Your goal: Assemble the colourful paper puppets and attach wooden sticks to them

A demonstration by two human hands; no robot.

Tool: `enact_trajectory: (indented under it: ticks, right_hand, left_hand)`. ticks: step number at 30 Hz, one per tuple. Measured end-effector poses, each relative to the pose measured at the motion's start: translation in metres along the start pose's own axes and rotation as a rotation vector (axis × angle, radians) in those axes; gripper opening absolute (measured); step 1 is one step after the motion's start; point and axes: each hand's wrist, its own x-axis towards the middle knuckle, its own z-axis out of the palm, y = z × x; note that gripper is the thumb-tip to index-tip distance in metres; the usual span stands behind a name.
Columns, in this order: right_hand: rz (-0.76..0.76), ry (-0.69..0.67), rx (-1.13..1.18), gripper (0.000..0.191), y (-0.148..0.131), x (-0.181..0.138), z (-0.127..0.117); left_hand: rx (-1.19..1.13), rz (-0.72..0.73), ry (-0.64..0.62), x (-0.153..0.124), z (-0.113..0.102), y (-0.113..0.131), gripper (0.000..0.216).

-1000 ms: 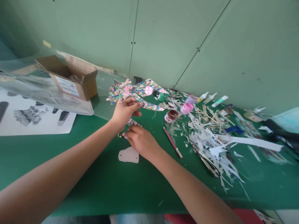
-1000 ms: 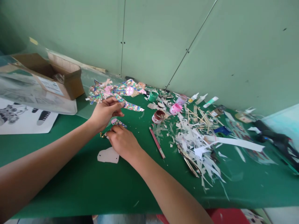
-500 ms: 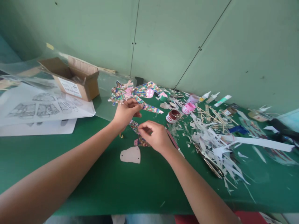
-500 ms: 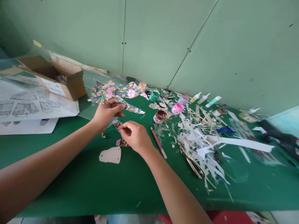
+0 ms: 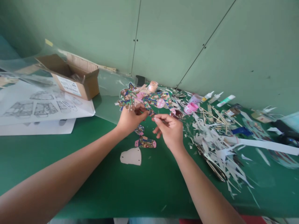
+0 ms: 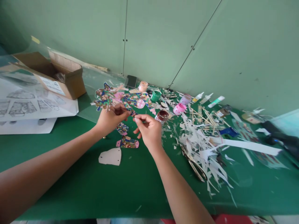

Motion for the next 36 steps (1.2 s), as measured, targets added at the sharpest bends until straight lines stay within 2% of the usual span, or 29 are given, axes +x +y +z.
enact_trajectory:
  ticks: [6,13,21,28,32,36]
  right_hand:
    - [-0.004,-0.023,0.012,0.027,0.000,0.003,-0.002]
    - [0.022,-0.067,-0.010,0.028,0.004,0.007,-0.004]
    - [-0.001,-0.051,-0.049,0.025,0.004,0.007,-0.005]
    - [-0.232,0.097,-0.216,0.016,0.006,0.007,-0.007]
    - [-0.304,0.094,-0.354,0.012,0.008,0.007,-0.009]
    - [-0.335,0.069,-0.374,0.010,0.011,0.008,-0.010]
  left_hand:
    - [0.024,0.034,-0.053,-0.005,0.005,-0.001,0.015]
    - [0.087,0.010,-0.050,-0.005,0.006,-0.003,0.015]
    - [0.092,0.024,-0.070,-0.007,0.008,-0.002,0.013]
    - [0.166,0.038,-0.095,-0.008,0.009,-0.005,0.018]
    - [0.112,0.024,-0.092,-0.007,0.010,-0.005,0.017]
    - [0.086,-0.010,-0.110,-0.007,0.010,-0.003,0.015]
